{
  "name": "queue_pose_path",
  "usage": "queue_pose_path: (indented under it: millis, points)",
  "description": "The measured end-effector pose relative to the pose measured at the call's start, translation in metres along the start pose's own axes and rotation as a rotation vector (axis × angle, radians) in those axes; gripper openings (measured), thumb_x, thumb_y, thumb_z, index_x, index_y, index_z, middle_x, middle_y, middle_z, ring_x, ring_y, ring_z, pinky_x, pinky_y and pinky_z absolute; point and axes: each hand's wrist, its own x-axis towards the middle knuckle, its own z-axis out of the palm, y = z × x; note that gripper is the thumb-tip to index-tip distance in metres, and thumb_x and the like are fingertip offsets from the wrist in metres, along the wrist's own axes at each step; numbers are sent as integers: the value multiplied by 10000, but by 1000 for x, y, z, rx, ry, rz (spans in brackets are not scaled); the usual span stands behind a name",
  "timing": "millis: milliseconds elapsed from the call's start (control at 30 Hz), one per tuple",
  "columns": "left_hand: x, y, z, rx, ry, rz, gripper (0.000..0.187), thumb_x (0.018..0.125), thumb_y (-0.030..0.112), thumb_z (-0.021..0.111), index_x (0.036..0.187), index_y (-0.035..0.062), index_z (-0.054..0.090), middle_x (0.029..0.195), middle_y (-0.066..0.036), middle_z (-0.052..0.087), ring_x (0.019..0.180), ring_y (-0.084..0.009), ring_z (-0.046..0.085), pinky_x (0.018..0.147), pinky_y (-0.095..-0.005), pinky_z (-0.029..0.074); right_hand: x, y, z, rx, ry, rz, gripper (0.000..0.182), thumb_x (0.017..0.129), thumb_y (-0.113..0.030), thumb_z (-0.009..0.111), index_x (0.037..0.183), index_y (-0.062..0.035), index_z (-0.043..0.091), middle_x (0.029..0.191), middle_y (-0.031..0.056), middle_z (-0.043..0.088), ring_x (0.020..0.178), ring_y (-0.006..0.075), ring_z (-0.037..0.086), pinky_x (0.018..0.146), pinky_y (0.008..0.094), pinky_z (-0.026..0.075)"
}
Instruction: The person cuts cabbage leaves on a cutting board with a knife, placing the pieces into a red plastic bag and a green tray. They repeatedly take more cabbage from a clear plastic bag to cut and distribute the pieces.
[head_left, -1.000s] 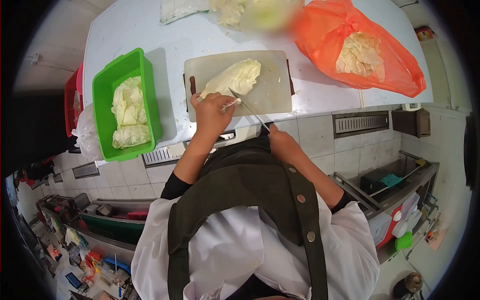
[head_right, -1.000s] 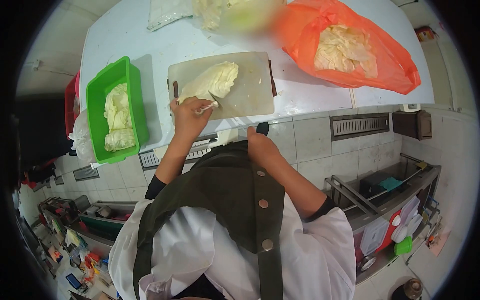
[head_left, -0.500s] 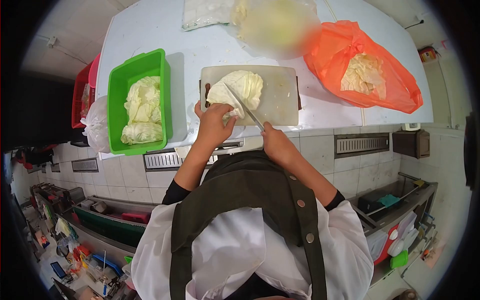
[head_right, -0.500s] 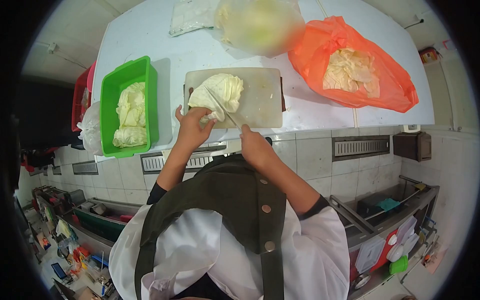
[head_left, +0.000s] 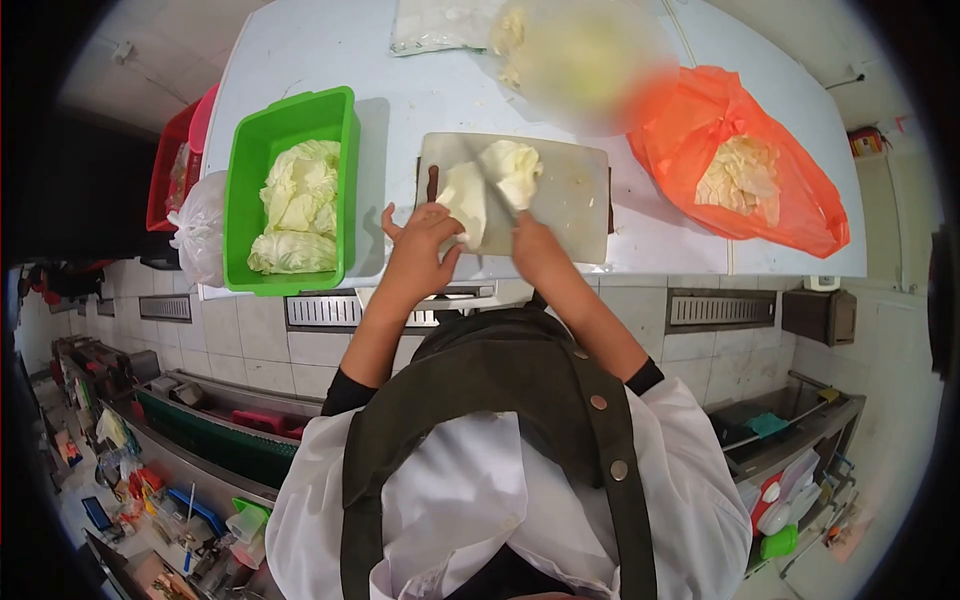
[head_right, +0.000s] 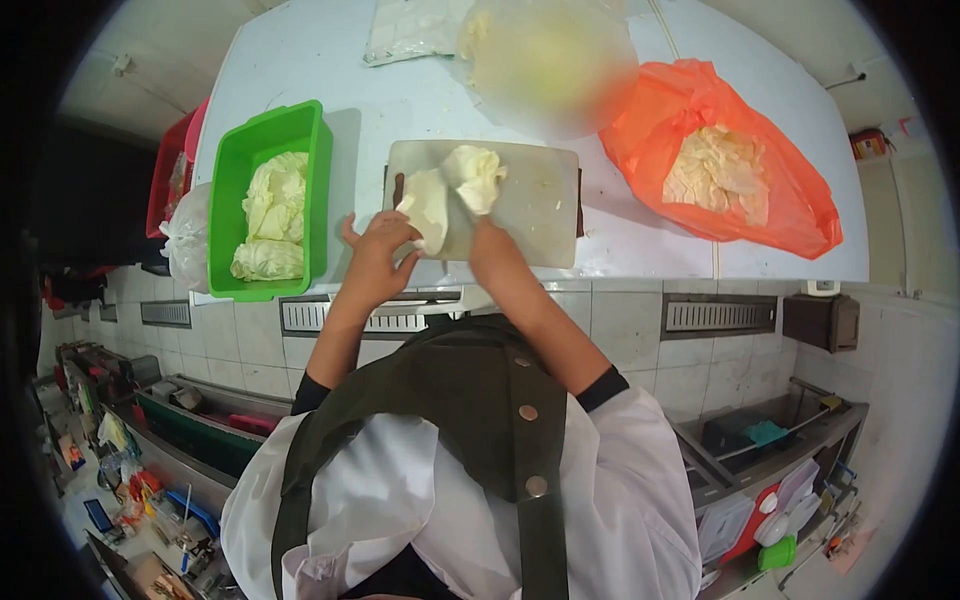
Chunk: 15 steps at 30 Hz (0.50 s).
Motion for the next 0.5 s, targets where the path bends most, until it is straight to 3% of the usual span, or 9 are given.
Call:
queue_pose_path:
  millis: [33, 133, 167, 233, 400, 467, 500]
  points:
    - [-1, -3, -9, 57, -40, -5, 171, 675, 35, 663, 819, 124, 640, 948, 12, 598, 1126, -216, 492, 972, -583, 126, 1, 6, -9, -21, 12, 80, 183, 894, -93, 426, 986, 58, 475, 870, 310, 592, 852, 463, 580, 726, 496, 459]
    - [0, -5, -24, 62, -58, 7, 189, 681, 0, 643, 802, 145, 639, 1078, 20, 554, 1147, -200, 466, 964, -567, 140, 4, 38, -42, -40, 102, 122, 184, 906, -102, 431, 984, 60, 472, 866, 310, 590, 835, 465, 574, 717, 476, 461]
    - [3, -9, -23, 75, -122, 8, 194, 702, -8, 634, 803, 158, 627, 1165, 12, 509, 1190, -210, 426, 955, -516, 147, -1, 33, -54, -46, 107, 137, 189, 905, -92, 426, 994, 68, 472, 859, 315, 591, 836, 470, 575, 719, 482, 459]
    - [12, -6, -19, 60, -80, 30, 192, 714, -13, 629, 798, 160, 624, 1147, 11, 516, 1176, -209, 438, 943, -511, 158, -17, 14, -84, -56, 118, 162, 201, 902, -72, 414, 1015, 82, 474, 845, 325, 592, 837, 482, 577, 724, 496, 453]
    - [27, -4, -3, 57, -28, 55, 177, 715, 6, 653, 789, 166, 633, 1115, 16, 511, 1206, -247, 432, 896, -515, 212, -70, -30, -93, 185, 141, -74, 167, 912, -75, 433, 971, 80, 457, 788, 332, 563, 788, 506, 546, 653, 502, 422]
    - [30, -7, 2, 53, -53, 40, 177, 720, 7, 652, 795, 167, 635, 1103, 16, 506, 1222, -261, 425, 890, -513, 212, -71, -35, -82, 134, -12, -45, 172, 920, -86, 411, 959, 76, 453, 788, 337, 563, 808, 503, 548, 688, 508, 422]
    - [30, -9, 4, 50, -60, 28, 181, 720, 9, 652, 801, 170, 633, 1100, 22, 503, 1157, -232, 444, 891, -501, 208, -67, -33, -71, 102, -67, -12, 173, 919, -82, 405, 957, 79, 453, 793, 340, 563, 813, 502, 550, 702, 509, 422]
